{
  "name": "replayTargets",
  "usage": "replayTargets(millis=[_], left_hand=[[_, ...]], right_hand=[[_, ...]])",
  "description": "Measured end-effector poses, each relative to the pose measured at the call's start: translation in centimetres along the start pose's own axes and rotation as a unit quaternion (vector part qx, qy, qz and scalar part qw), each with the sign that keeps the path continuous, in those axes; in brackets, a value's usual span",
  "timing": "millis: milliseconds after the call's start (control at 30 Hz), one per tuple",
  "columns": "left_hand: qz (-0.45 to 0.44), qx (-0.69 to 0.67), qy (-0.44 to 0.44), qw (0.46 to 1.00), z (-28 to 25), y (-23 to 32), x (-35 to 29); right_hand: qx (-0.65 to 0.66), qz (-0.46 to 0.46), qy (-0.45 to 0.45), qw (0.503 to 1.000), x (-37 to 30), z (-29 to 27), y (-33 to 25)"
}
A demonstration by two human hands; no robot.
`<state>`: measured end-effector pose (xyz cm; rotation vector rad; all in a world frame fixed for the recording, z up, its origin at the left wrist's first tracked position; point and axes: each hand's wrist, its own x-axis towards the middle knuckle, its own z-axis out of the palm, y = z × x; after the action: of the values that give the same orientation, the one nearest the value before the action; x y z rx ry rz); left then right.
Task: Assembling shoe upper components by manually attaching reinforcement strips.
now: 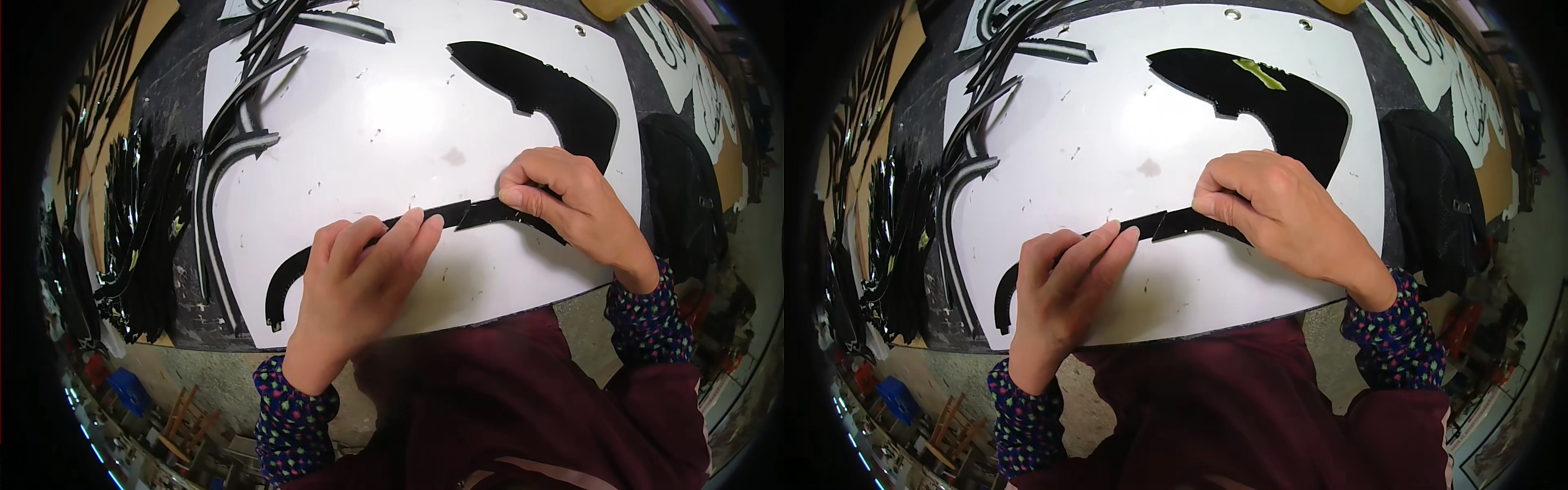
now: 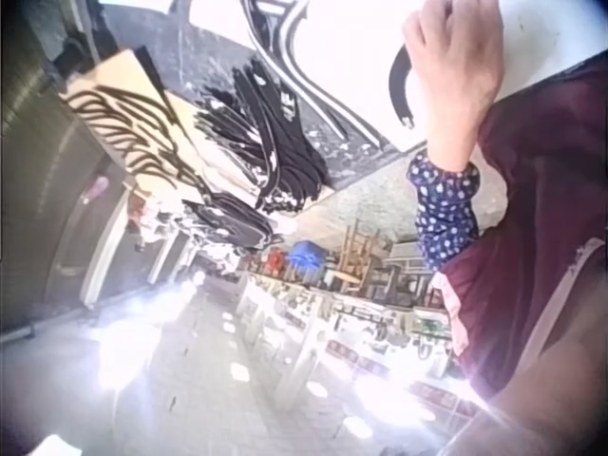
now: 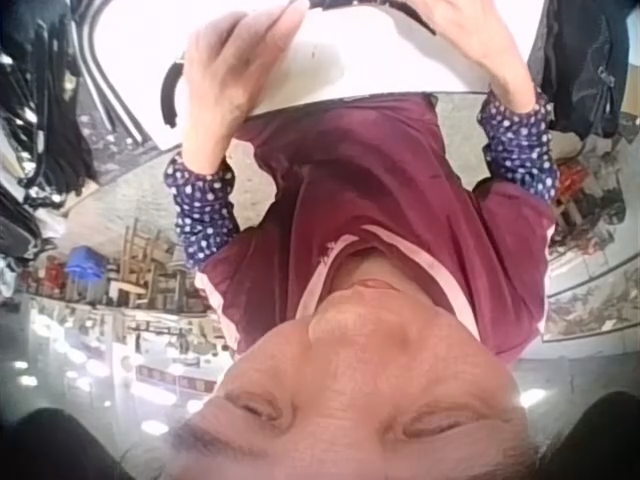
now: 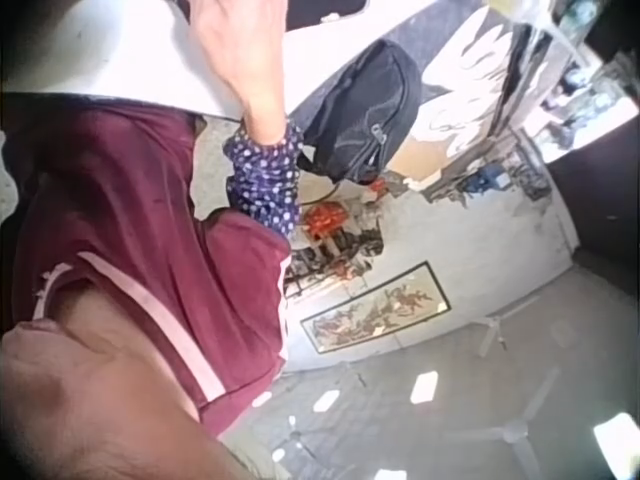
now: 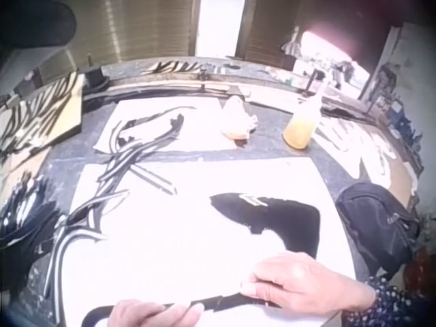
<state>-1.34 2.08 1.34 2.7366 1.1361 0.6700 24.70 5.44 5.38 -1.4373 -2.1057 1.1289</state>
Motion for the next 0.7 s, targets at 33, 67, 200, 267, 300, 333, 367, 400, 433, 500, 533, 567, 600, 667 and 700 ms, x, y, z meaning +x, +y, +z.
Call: replayTargets(millis=[33, 67, 200, 267, 300, 333, 367, 400, 433, 500, 533, 567, 600, 667, 700], left_hand=[[-0.001, 0.001, 0.005, 1.000, 0.04, 0.01, -0.02], [-0.001, 0.003, 0.009, 1.000, 0.10, 0.00, -0.03], [-0.006, 0.006, 0.016, 1.000, 0.21, 0.08, -0.09], [-0.005, 0.018, 0.022, 1.000, 0.29, 0.10, 0.10], [0.000, 0.016, 0.025, 1.000, 0.32, 0.12, 0.22], [-0.003, 0.015, 0.022, 1.000, 0.31, 0.17, 0.29], [-0.007, 0.016, 0.018, 1.000, 0.25, 0.22, 0.24], [-0.004, 0.015, 0.019, 1.000, 0.26, 0.21, 0.14], [-0.009, 0.008, 0.019, 1.000, 0.33, 0.17, 0.00], [-0.009, 0.002, 0.021, 1.000, 0.21, 0.26, 0.04], [-0.015, -0.002, 0.016, 1.000, 0.14, 0.33, 0.13], [-0.021, -0.006, 0.010, 1.000, 0.04, 0.37, 0.18], [-0.017, -0.004, 0.011, 1.000, -0.02, 0.40, 0.25], [-0.015, -0.002, 0.007, 1.000, -0.13, 0.46, 0.34], [-0.012, 0.000, 0.007, 1.000, -0.21, 0.48, 0.36]], right_hand=[[0.003, 0.001, -0.003, 1.000, 0.01, -0.01, -0.02], [0.006, 0.003, -0.005, 1.000, 0.05, -0.01, -0.01], [0.019, 0.002, -0.016, 1.000, 0.11, -0.15, 0.06], [0.019, 0.004, -0.013, 1.000, 0.05, -0.18, 0.04], [0.016, 0.006, -0.009, 1.000, 0.02, -0.25, -0.01], [0.008, 0.014, -0.018, 1.000, 0.01, -0.31, -0.08], [0.001, 0.020, -0.028, 0.999, 0.05, -0.27, -0.12], [0.000, 0.022, -0.025, 0.999, 0.09, -0.22, -0.17], [-0.005, 0.028, -0.030, 0.999, 0.13, -0.17, -0.22], [-0.012, 0.034, -0.030, 0.999, 0.13, -0.23, -0.31], [-0.018, 0.031, -0.028, 0.999, 0.10, -0.24, -0.24], [-0.023, 0.028, -0.027, 0.999, 0.11, -0.24, -0.17], [-0.022, 0.028, -0.024, 0.999, 0.11, -0.27, -0.12], [-0.020, 0.030, -0.028, 0.999, 0.11, -0.34, -0.06], [-0.019, 0.029, -0.024, 0.999, 0.14, -0.39, -0.11]])
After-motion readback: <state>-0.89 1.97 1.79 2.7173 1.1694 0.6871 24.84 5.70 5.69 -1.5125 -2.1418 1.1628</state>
